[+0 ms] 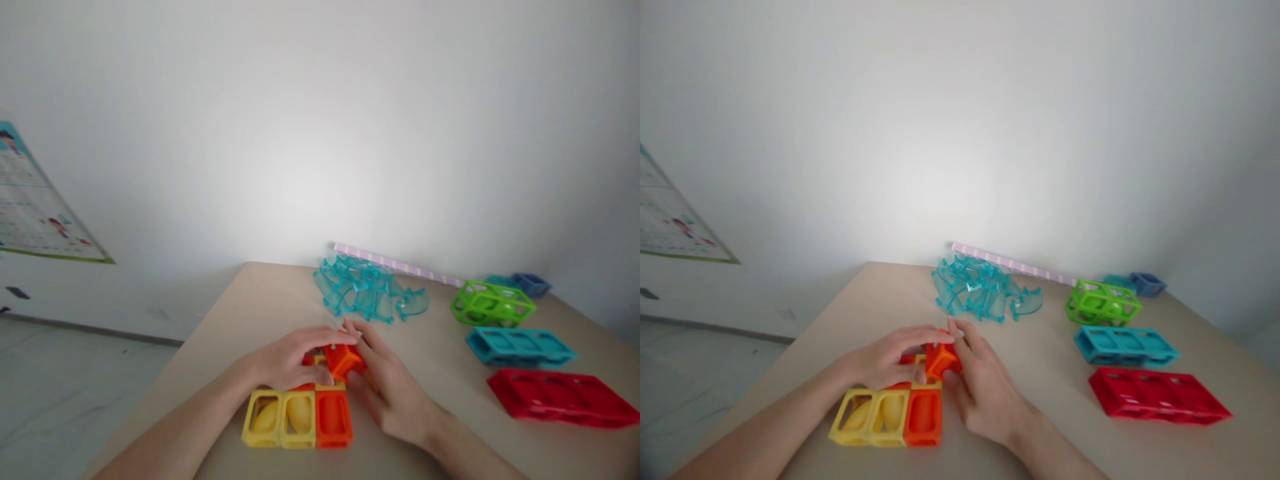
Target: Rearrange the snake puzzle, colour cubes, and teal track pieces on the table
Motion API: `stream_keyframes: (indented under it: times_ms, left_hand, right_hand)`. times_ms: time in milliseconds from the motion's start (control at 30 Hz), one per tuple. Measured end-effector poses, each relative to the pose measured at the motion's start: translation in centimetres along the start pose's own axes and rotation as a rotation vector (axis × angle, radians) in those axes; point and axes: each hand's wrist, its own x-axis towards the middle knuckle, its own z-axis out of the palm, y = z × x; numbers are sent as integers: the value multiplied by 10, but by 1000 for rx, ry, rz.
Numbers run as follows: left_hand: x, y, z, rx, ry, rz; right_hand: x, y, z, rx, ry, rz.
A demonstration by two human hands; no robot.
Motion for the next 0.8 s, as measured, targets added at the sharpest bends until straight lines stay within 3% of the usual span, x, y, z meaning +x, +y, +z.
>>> stream_keyframes:
  times_ms: [100, 300, 433, 600, 800]
  left_hand:
    - [-2, 4, 3, 17, 81, -59]
    - [-2, -10, 13, -328, 335, -121]
    - [0, -19, 4, -335, 482, -88]
    - [-5, -34, -20, -367, 487, -108]
    - [-14, -38, -29, -487, 332, -127]
  right_hand:
    - [-2, 3, 4, -3, 37, 38]
    - [-1, 2, 8, 32, 54, 42]
    - [-1, 1, 4, -17, 48, 75]
    - [-4, 3, 2, -154, 47, 133]
    - [-8, -3, 1, -165, 21, 80]
